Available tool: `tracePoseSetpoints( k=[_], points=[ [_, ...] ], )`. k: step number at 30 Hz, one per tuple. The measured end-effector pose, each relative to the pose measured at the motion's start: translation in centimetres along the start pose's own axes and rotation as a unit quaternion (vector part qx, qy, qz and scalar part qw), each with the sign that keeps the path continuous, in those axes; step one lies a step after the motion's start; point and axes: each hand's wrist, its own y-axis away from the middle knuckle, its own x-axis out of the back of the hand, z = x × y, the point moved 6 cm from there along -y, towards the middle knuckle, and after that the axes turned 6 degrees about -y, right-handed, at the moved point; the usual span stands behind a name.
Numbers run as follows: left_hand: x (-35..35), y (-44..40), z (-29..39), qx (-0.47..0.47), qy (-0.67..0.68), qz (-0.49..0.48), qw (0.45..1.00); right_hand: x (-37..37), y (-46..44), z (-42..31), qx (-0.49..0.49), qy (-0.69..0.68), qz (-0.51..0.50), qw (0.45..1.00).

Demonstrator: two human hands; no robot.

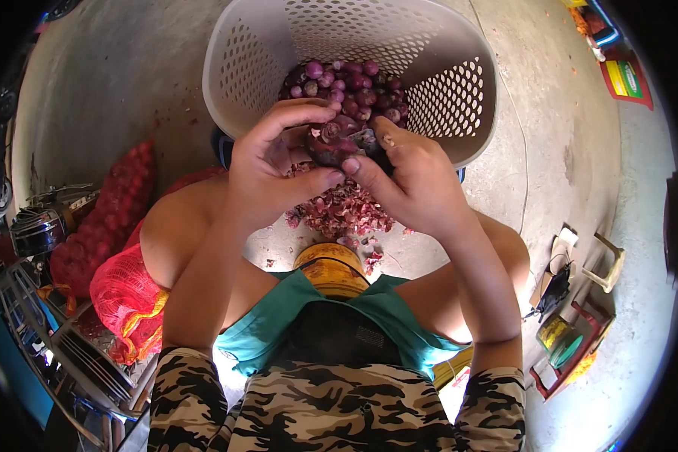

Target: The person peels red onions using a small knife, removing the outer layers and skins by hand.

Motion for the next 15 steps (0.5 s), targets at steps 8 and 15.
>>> tracePoseSetpoints(
  k=[8,15],
  points=[
    [-0.2,0.1,0.3,-0.021,-0.065,0.027,0.997,-1.4,0.2,0.4,0.007,-0.03,0.047,0.998],
    [-0.2,-0.1,0.9,-0.047,-0.144,0.062,0.987,-0.7,0.3,-0.7,0.044,0.083,0.106,0.99]
  ],
)
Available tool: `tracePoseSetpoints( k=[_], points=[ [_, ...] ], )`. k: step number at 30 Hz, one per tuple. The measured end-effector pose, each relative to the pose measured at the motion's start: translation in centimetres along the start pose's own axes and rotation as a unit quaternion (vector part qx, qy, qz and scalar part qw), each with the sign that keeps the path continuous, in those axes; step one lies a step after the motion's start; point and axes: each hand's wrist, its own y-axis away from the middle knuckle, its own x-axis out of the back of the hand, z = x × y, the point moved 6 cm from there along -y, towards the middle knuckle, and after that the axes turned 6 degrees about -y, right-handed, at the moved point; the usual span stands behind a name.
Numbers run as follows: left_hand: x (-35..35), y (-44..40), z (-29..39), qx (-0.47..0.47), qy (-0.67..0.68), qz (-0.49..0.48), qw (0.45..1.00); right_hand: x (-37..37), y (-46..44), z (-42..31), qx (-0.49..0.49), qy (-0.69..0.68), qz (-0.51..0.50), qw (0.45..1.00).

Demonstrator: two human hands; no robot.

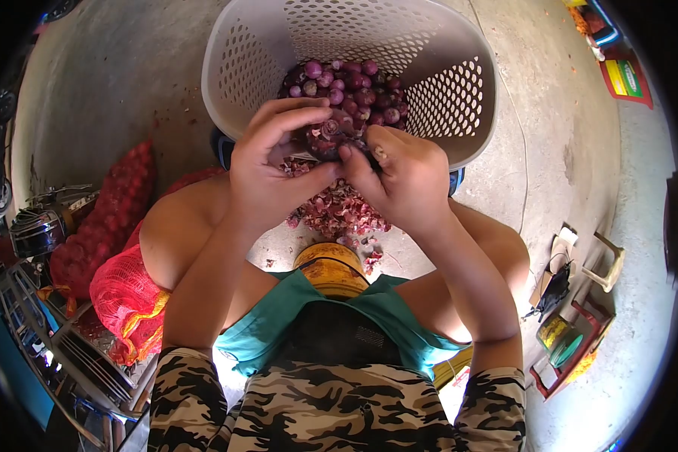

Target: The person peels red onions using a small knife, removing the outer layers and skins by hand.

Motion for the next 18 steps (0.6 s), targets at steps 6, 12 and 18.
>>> tracePoseSetpoints(
  k=[6,12,18],
  points=[
    [0.2,0.1,-0.3,0.024,-0.015,0.005,1.0,0.4,-0.5,-0.6,0.08,0.082,0.008,0.993],
    [0.5,0.0,0.0,0.013,-0.079,-0.001,0.997,0.4,-0.4,-0.2,0.065,0.058,-0.005,0.996],
    [1.0,-0.1,-0.1,-0.003,-0.115,0.024,0.993,1.6,-0.9,0.9,-0.011,0.01,-0.01,1.0]
  ],
)
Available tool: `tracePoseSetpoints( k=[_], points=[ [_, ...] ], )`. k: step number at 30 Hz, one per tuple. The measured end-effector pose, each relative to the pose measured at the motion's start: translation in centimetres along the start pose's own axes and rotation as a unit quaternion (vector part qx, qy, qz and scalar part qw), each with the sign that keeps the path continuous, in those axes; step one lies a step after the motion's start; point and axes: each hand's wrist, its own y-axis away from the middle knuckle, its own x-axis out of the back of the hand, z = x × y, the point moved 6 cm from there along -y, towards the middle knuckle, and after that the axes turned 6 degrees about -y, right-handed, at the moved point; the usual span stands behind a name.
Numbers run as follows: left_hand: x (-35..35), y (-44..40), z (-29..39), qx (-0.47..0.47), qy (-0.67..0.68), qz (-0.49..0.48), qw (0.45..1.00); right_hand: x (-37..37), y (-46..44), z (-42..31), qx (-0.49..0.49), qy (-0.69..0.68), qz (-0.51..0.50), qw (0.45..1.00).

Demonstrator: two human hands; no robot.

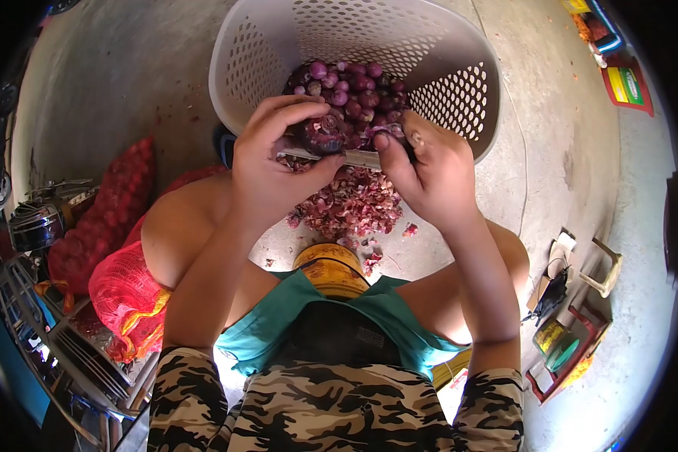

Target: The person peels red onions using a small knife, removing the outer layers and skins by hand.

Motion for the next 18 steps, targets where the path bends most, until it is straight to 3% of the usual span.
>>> tracePoseSetpoints(
  k=[9,12,15,18],
  points=[
    [-0.7,0.2,-0.7,0.095,0.157,-0.028,0.983,-2.0,1.5,0.3,0.004,-0.053,-0.238,0.97],
    [-0.6,0.2,-0.8,0.1,0.144,-0.024,0.984,-2.7,1.9,0.4,-0.015,-0.088,-0.263,0.961],
    [-0.4,0.2,-0.7,0.067,0.107,-0.021,0.992,-2.0,1.3,0.0,-0.016,-0.032,-0.273,0.961],
    [-0.4,0.2,-0.6,0.062,0.1,-0.018,0.993,-1.3,0.9,-0.1,0.005,-0.02,-0.235,0.972]
  ],
)
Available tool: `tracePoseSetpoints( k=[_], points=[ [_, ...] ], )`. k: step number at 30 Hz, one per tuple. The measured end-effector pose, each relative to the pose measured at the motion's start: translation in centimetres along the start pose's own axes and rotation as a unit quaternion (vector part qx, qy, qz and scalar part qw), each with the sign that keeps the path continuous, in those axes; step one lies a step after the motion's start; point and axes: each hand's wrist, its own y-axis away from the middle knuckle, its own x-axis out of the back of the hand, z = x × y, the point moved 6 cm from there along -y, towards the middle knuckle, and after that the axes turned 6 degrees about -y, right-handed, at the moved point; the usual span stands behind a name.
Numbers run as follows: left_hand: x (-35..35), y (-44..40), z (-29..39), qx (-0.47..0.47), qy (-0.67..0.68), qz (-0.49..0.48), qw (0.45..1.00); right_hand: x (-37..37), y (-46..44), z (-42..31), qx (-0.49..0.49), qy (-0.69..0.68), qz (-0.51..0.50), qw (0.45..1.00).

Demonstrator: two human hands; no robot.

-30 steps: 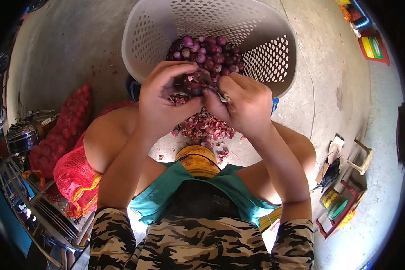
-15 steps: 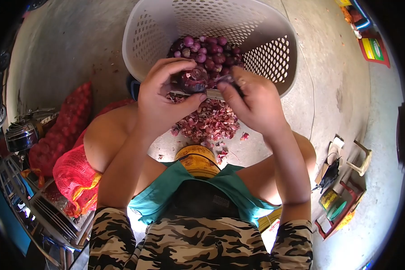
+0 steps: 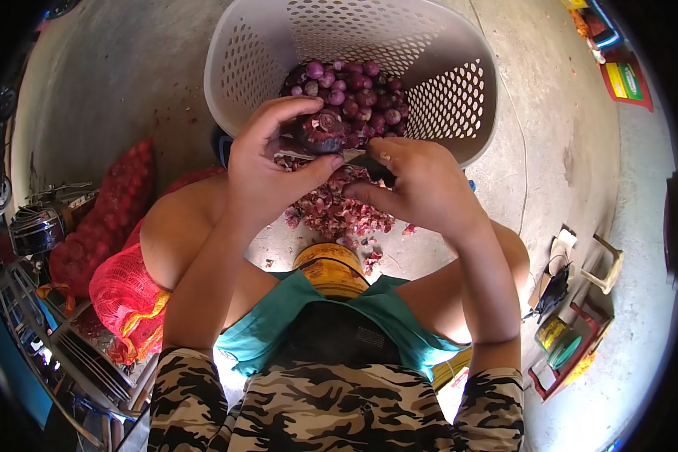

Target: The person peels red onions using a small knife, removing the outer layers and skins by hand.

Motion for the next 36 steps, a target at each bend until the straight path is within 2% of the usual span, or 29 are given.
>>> tracePoseSetpoints(
  k=[3,6,9,14,23,29,32,35,36],
  points=[
    [-0.1,0.1,-0.1,0.018,0.014,0.002,1.0,-0.1,0.1,0.3,-0.003,-0.063,0.042,0.997],
    [0.0,0.2,-0.4,0.033,0.012,0.007,0.999,0.0,0.2,-0.1,0.02,-0.026,0.125,0.992],
    [-0.1,0.2,-0.3,0.031,0.005,0.017,0.999,-0.9,0.1,-0.2,-0.02,0.015,0.107,0.994],
    [-0.1,0.2,-0.6,0.038,0.01,0.022,0.999,-1.3,-0.1,-0.7,-0.02,0.034,0.12,0.992],
    [-0.4,0.8,-1.6,0.111,0.094,0.04,0.989,-3.4,-0.3,-0.8,-0.064,0.077,0.145,0.984],
    [-0.3,1.0,-1.7,0.142,0.008,0.025,0.989,-3.8,-0.4,-0.7,-0.068,0.103,0.135,0.983],
    [-0.1,1.1,-1.8,0.105,-0.04,0.042,0.993,-4.0,-0.4,-0.7,-0.073,0.102,0.135,0.983],
    [0.0,0.9,-0.5,-0.006,-0.212,0.053,0.976,-4.3,-0.3,-0.5,-0.078,0.108,0.136,0.982],
    [0.0,0.9,-0.5,-0.008,-0.209,0.055,0.976,-4.4,-0.3,-0.4,-0.079,0.11,0.136,0.981]
  ],
)
